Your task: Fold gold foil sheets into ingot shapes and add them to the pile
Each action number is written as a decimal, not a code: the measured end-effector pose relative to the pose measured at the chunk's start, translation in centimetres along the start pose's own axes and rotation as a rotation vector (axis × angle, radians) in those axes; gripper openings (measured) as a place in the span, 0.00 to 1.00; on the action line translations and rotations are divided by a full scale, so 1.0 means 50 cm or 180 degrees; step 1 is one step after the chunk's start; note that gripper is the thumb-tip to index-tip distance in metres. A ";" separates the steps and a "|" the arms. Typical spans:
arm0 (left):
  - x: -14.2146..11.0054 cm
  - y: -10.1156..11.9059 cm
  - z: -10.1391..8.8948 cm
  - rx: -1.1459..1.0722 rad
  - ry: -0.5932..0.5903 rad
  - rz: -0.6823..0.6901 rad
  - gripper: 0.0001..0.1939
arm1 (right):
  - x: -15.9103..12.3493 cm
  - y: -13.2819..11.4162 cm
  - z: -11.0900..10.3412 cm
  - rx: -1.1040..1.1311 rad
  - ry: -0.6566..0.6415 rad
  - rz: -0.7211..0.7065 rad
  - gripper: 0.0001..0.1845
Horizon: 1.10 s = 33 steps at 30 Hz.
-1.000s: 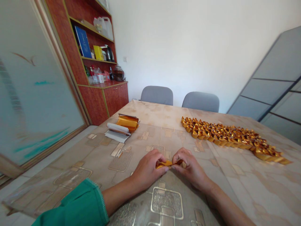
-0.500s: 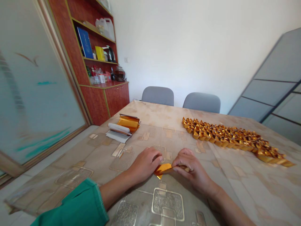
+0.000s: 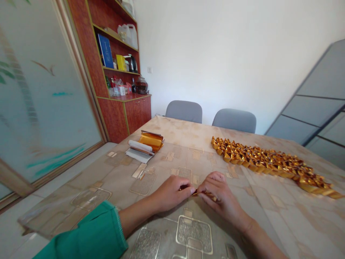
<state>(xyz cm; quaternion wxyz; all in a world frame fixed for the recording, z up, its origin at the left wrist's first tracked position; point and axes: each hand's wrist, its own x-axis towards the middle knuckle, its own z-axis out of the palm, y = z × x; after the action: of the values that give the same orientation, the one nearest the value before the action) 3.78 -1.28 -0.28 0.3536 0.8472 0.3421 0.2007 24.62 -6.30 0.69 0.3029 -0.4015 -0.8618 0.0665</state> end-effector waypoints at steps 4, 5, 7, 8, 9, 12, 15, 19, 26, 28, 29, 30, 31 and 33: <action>-0.009 0.010 0.007 0.0545 0.0353 0.0383 0.10 | 0.001 0.002 0.003 0.0180 0.0059 0.0133 0.07; -0.011 0.010 0.009 0.0573 0.0400 0.0451 0.10 | 0.000 0.003 0.005 0.0273 0.0094 0.0185 0.08; -0.011 0.006 0.011 0.0494 0.0451 0.0553 0.12 | -0.002 0.010 0.006 0.0509 0.0201 0.0398 0.11; -0.011 0.003 0.011 0.0435 0.0470 0.0579 0.13 | -0.004 0.015 0.006 0.0632 0.0260 0.0556 0.12; -0.010 0.001 0.011 0.0384 0.0494 0.0583 0.13 | -0.007 0.021 0.005 0.0757 0.0312 0.0726 0.12; -0.009 -0.001 0.009 0.0287 0.0552 0.0495 0.13 | -0.015 0.038 -0.001 0.1212 0.0327 0.1103 0.14; -0.008 0.003 0.006 0.0142 0.0571 0.0342 0.12 | -0.022 0.054 -0.009 0.1652 0.0272 0.1245 0.14; -0.008 0.008 0.005 -0.0017 0.0640 0.0191 0.10 | -0.026 0.071 -0.020 0.1657 0.0349 0.1362 0.13; -0.018 0.015 0.018 0.0430 0.0813 0.0582 0.10 | -0.007 0.022 -0.019 0.0574 0.0246 0.0576 0.04; -0.021 0.017 0.022 0.0549 0.0794 0.0720 0.12 | 0.000 0.004 -0.008 0.0443 0.0150 0.0430 0.02; -0.022 0.017 0.023 0.0585 0.0776 0.0763 0.13 | 0.002 -0.002 -0.002 0.0422 0.0134 0.0406 0.04; -0.022 0.017 0.023 0.0602 0.0761 0.0790 0.14 | 0.003 -0.005 0.004 0.0425 0.0123 0.0403 0.06; -0.022 0.016 0.023 0.0606 0.0748 0.0802 0.14 | 0.003 -0.006 0.008 0.0452 0.0108 0.0407 0.07; -0.021 0.013 0.022 0.0592 0.0715 0.0792 0.13 | 0.002 -0.002 0.011 0.0533 0.0094 0.0431 0.08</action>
<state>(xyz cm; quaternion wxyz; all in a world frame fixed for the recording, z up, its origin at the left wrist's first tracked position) 4.00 -2.86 -0.66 0.2058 0.8842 0.2890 0.3037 24.16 -6.22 0.34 0.3429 -0.4330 -0.8195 0.1527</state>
